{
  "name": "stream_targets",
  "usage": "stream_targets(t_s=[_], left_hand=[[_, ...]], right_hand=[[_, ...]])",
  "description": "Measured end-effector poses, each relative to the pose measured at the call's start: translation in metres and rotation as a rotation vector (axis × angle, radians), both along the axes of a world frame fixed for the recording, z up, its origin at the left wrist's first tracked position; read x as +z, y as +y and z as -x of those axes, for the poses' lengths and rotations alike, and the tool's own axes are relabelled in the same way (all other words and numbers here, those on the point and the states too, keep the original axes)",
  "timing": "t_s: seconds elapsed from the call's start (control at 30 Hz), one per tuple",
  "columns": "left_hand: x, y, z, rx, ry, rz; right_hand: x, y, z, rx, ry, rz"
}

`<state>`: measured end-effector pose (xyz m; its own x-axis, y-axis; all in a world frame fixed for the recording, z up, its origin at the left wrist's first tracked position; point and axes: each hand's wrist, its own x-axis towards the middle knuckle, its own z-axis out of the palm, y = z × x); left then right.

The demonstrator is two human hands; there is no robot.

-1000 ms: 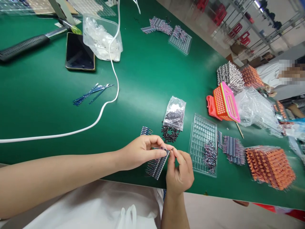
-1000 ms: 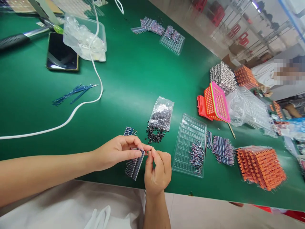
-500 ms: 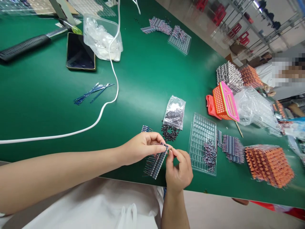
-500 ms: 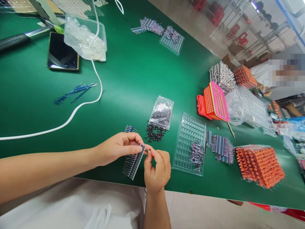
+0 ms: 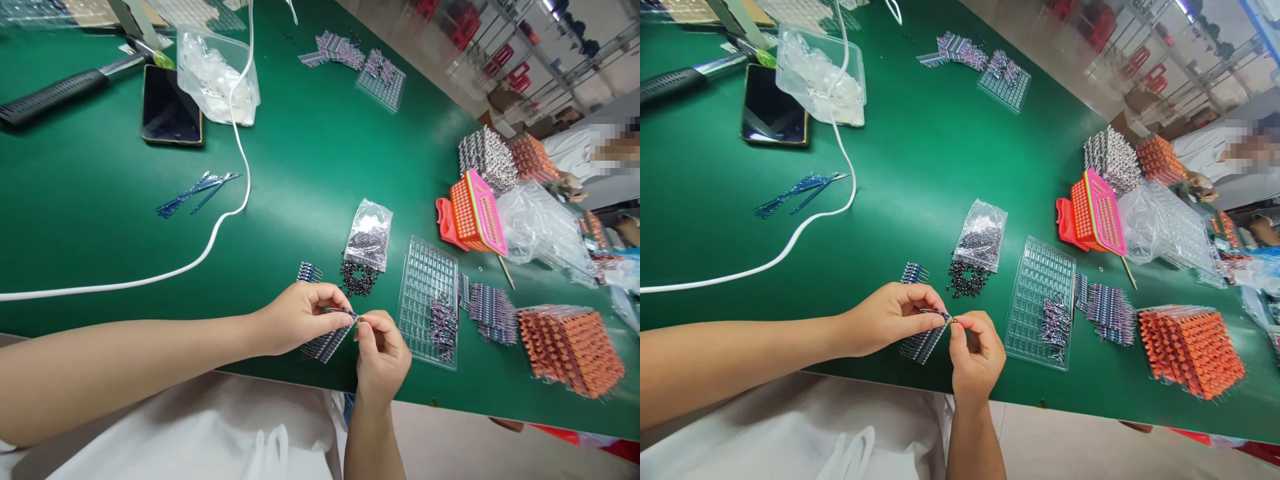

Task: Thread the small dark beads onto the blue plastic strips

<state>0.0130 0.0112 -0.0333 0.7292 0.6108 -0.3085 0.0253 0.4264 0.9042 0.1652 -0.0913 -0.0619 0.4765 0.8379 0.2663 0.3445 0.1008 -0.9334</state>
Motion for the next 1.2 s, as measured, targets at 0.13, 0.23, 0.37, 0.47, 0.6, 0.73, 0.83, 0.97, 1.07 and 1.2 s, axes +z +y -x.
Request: stream_targets(t_s=[0.13,0.23,0.37,0.47,0.6,0.73,0.83,0.97,1.07,1.2], left_hand=[[-0.001,-0.0018,0.0012,-0.016,0.04,-0.07],[0.0001,-0.0023,0.0025,-0.029,0.061,-0.117],[0.0032,-0.002,0.003,-0.028,0.069,-0.165],[0.0042,-0.0018,0.0024,-0.024,0.069,-0.18],[0.0031,-0.0019,0.0018,-0.024,0.052,-0.183],[0.0017,-0.0018,0.0021,-0.032,0.053,-0.213],[0.0014,-0.0014,0.0027,-0.035,0.054,-0.24],[0.0032,0.0001,0.0028,-0.041,0.057,-0.274],[0.0051,0.0012,0.0027,-0.039,0.053,-0.303],[0.005,0.0017,0.0036,-0.057,0.024,-0.318]], right_hand=[[-0.0001,0.0002,-0.0003,0.013,0.045,0.011],[0.0007,0.0001,0.0002,0.023,0.062,-0.002],[0.001,-0.0004,0.0007,0.033,0.075,0.005],[0.0007,-0.0007,0.0008,0.038,0.095,0.005],[0.0008,-0.0008,0.0006,0.044,0.113,0.002],[0.0008,-0.0008,0.0002,0.054,0.132,0.007],[0.0004,-0.0009,-0.0002,0.063,0.148,0.005],[0.0001,-0.0012,-0.0014,0.073,0.192,0.024],[0.0003,-0.0013,-0.003,0.086,0.234,0.056],[0.0006,-0.0012,-0.0044,0.071,0.259,0.094]])
